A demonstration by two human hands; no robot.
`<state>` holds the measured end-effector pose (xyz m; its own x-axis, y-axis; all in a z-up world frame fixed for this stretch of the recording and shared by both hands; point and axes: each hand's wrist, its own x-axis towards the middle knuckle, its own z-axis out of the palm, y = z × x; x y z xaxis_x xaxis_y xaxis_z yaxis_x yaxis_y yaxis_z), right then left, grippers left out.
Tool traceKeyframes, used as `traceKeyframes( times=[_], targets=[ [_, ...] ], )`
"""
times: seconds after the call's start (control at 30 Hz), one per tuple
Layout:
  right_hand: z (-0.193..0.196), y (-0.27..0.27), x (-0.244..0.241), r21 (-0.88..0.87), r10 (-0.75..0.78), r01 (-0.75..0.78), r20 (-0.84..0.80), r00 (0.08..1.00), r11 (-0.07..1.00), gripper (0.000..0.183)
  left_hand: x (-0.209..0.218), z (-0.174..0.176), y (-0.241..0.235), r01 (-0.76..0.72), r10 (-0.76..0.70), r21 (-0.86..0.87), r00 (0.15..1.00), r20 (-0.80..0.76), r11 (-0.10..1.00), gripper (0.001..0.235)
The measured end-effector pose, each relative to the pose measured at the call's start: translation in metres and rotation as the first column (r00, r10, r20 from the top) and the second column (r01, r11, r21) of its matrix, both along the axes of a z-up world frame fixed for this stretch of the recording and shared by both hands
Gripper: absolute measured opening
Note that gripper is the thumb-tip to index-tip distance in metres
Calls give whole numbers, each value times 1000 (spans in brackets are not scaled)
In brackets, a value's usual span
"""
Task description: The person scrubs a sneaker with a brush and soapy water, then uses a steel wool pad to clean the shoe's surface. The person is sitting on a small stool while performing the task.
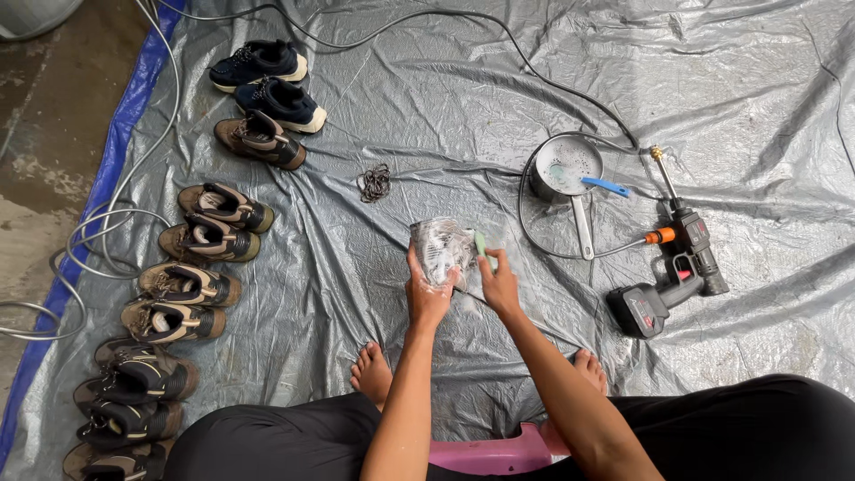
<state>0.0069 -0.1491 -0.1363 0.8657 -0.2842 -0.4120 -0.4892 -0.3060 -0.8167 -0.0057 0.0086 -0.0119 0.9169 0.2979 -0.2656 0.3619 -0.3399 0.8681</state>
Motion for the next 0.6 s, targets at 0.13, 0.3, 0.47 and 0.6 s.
traceKeyframes(
  times=[0.13, 0.3, 0.47, 0.6],
  targets=[
    [94, 27, -13, 102, 23, -32, 90, 996, 994, 37, 1, 22, -3, 30, -30, 10, 999, -38, 999, 98],
    [103, 33, -11, 66, 82, -90, 113, 990, 994, 40, 3, 2, 4, -11, 11, 0, 999, -46, 1000, 98],
    [114, 14, -6, 49, 37, -40, 69, 997, 998, 39, 7, 21, -11, 30, -29, 15, 999, -43, 999, 90],
    [141, 32, -8, 20, 116, -125, 251, 961, 992, 35, 11, 19, -10, 69, -66, 31, 993, -94, 997, 88]
  ],
)
